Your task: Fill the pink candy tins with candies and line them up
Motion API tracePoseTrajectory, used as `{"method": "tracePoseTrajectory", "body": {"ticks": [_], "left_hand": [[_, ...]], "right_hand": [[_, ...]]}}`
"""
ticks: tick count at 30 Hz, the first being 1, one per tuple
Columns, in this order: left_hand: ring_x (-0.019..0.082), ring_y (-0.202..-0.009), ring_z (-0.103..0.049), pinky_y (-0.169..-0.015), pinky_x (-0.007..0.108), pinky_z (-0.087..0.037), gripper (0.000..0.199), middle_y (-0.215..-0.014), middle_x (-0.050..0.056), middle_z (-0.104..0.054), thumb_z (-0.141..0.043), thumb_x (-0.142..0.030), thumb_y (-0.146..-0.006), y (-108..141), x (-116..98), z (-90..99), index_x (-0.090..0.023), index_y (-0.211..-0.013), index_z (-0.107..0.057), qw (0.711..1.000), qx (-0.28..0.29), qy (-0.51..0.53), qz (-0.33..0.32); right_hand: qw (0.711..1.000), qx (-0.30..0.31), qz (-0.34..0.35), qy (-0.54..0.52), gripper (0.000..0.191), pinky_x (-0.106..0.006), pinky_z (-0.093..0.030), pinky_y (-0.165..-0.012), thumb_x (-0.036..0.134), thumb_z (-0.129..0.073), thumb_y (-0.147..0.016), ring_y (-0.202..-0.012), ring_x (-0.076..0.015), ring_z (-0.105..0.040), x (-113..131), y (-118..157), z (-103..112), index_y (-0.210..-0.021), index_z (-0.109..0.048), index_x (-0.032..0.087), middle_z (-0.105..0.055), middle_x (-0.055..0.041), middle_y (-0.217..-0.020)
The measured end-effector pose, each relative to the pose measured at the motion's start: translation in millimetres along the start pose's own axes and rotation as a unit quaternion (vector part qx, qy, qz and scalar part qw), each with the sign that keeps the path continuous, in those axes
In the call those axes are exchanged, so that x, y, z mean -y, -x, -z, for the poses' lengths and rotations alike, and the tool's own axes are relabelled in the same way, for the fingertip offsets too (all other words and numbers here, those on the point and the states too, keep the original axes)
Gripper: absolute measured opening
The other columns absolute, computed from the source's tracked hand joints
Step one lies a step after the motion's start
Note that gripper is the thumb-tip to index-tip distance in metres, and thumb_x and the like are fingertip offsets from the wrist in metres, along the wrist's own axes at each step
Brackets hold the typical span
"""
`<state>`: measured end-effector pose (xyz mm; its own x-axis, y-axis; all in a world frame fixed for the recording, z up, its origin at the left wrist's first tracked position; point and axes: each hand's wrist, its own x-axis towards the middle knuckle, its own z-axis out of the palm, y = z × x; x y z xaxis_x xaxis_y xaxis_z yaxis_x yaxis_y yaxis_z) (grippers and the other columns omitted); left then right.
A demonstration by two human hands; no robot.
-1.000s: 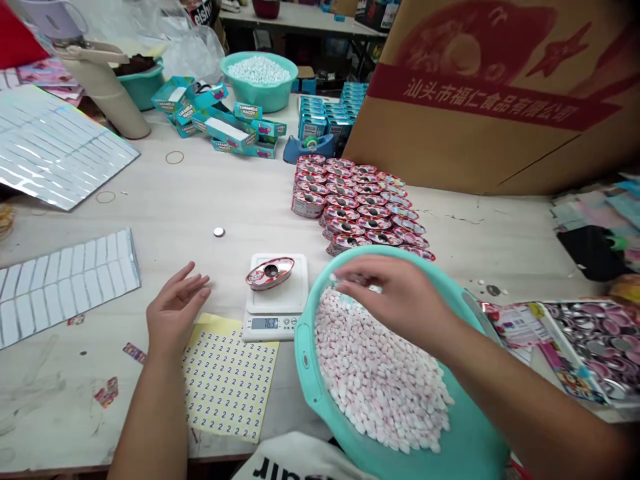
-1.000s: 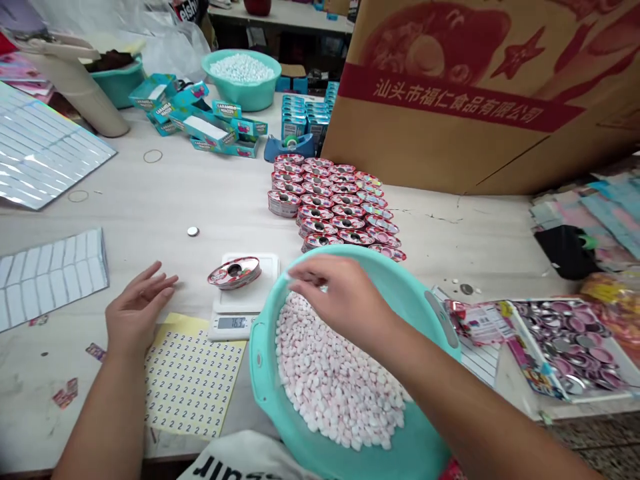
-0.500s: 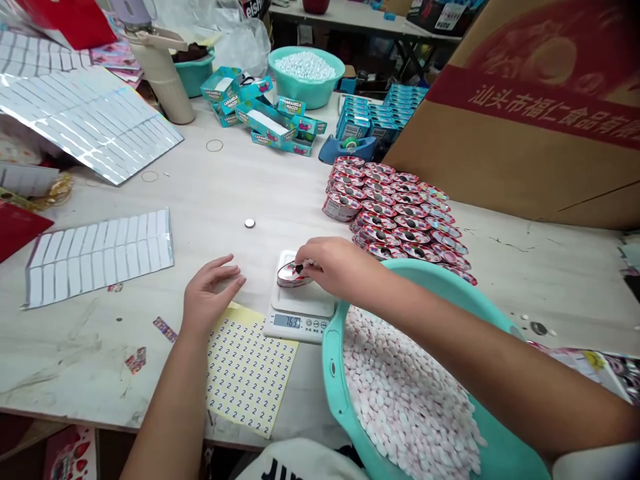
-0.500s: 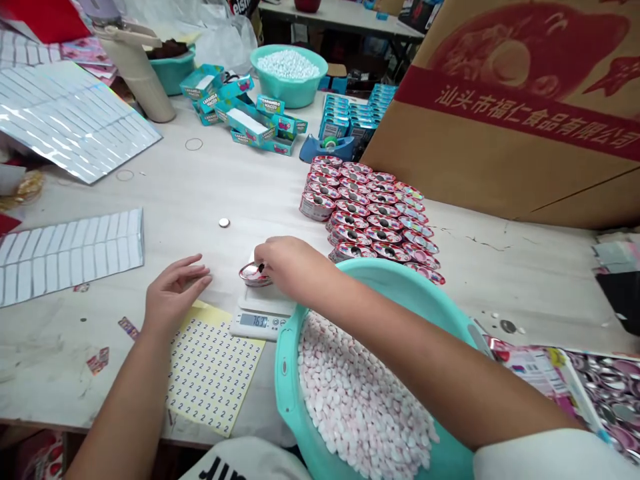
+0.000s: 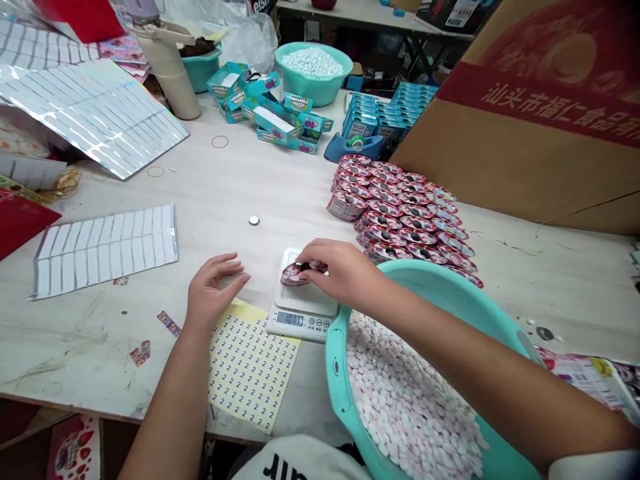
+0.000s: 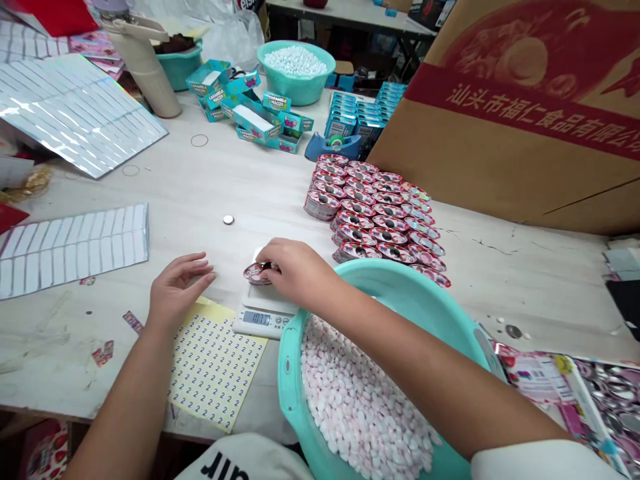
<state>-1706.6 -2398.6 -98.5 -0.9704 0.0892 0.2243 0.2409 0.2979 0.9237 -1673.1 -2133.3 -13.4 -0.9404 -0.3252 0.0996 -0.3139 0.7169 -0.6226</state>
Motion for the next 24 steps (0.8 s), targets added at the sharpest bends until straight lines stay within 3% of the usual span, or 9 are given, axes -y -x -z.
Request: {"method": "tracePoseTrajectory", "body": {"ticks": [6, 17, 21, 24], "left_hand": [[0.021, -0.091, -0.071, -0.087, 0.041, -0.062, 0.030, -0.121, 0.009, -0.065, -0.082, -0.034, -0.071, -0.8, 0.3, -1.1, -0.018, -0.094, -0.073, 1.000, -0.007, 0.006, -0.009], [0.019, -0.092, -0.070, -0.087, 0.038, -0.061, 0.029, -0.121, 0.009, -0.065, -0.082, -0.030, -0.072, -0.6, 1.9, 0.5, -0.017, -0.097, -0.072, 1.000, 0.000, 0.014, -0.019], [0.019, -0.091, -0.070, -0.086, 0.038, -0.061, 0.028, -0.120, 0.009, -0.065, -0.081, -0.031, -0.073, -0.4, 0.4, -0.4, -0.017, -0.096, -0.073, 1.000, -0.004, 0.011, -0.013], [0.019, -0.092, -0.070, -0.086, 0.038, -0.061, 0.027, -0.119, 0.009, -0.066, -0.081, -0.031, -0.073, -0.1, -1.7, -0.6, -0.018, -0.095, -0.073, 1.000, 0.000, 0.010, -0.012]], "right_hand": [[0.999, -0.036, 0.000, -0.012, 0.034, -0.029, -0.050, -0.083, 0.008, -0.064, -0.081, -0.093, -0.0159, -0.065, -3.2, 6.3, -4.5, -0.113, -0.068, 0.022, -0.072, -0.0044, -0.110], [0.994, -0.077, 0.068, -0.023, 0.033, -0.032, -0.054, -0.091, 0.010, -0.052, -0.091, -0.102, -0.0166, -0.067, -1.3, 13.0, -11.5, -0.119, -0.064, 0.021, -0.071, -0.0060, -0.115], [0.989, -0.103, 0.083, 0.067, 0.039, -0.037, -0.052, -0.098, 0.005, -0.044, -0.091, -0.114, -0.0191, -0.064, 12.1, 36.4, 12.7, -0.119, -0.065, 0.022, -0.069, -0.0062, -0.123], [0.984, -0.101, 0.025, 0.144, 0.039, -0.039, -0.054, -0.097, 0.008, -0.043, -0.090, -0.111, -0.0214, -0.065, 9.2, 73.2, 44.4, -0.116, -0.067, 0.024, -0.069, -0.0060, -0.121]]}}
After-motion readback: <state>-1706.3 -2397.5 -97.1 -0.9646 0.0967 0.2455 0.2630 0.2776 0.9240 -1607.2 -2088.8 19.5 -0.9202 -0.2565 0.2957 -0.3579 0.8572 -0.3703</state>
